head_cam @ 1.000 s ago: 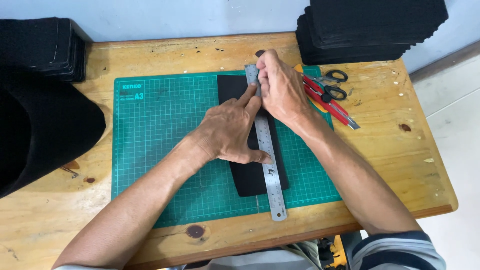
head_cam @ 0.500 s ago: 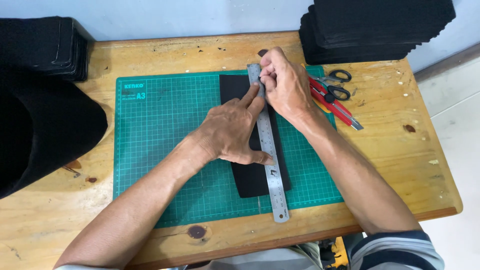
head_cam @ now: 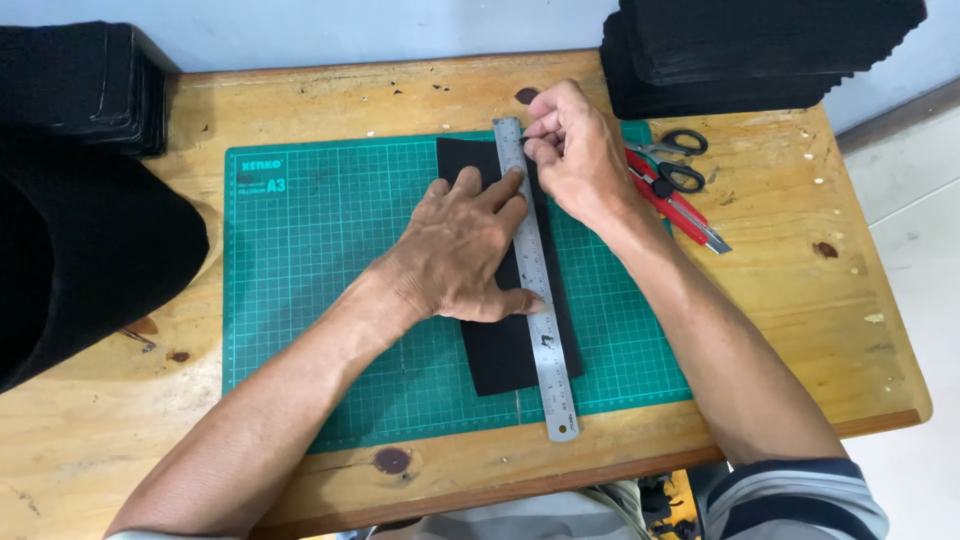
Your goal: The person measures and cuts a piece of black fabric using a metal ruler and a red utility knife on a green cutting mat. They trim the edges to create a straight rectangular shape and then use an orange plastic scraper to smooth the surface of the fabric.
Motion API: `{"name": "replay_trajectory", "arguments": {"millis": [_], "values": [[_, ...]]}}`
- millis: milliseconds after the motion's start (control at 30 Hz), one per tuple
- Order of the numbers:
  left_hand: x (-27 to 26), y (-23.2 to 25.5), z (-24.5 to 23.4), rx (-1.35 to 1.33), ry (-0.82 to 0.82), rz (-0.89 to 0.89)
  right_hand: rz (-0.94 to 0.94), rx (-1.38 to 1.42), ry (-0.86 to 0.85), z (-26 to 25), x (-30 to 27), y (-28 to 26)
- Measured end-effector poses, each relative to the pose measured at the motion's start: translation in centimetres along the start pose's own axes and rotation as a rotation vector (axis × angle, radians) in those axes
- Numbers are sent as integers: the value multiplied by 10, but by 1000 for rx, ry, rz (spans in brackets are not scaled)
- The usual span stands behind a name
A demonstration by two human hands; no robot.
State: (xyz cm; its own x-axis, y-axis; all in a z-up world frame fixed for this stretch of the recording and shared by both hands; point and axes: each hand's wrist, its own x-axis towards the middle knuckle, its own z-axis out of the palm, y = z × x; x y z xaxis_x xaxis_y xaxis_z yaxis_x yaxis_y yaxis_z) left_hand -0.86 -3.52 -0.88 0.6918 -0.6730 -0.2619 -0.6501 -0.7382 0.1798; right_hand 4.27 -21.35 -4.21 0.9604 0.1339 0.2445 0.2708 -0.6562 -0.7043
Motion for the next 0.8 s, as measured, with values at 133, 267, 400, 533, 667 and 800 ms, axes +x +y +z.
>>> {"name": "replay_trajectory", "arguments": {"millis": [133, 267, 400, 533, 667, 800], "values": [[0, 1, 6, 60, 40, 13, 15, -30, -3, 2, -3, 1], [2, -1, -2, 81, 8, 0, -122, -80, 27, 1, 0, -4], [0, 4, -1, 73, 15, -20, -178, -34, -42, -1, 0, 2], [-1, 5, 6, 68, 37, 3, -152, -219, -162, -29, -30, -24], [0, 7, 7, 88, 71, -7, -272, -337, -491, -60, -86, -39], [-1, 10, 6, 117, 37, -22, -376, -129, -624, -74, -136, -42]]}}
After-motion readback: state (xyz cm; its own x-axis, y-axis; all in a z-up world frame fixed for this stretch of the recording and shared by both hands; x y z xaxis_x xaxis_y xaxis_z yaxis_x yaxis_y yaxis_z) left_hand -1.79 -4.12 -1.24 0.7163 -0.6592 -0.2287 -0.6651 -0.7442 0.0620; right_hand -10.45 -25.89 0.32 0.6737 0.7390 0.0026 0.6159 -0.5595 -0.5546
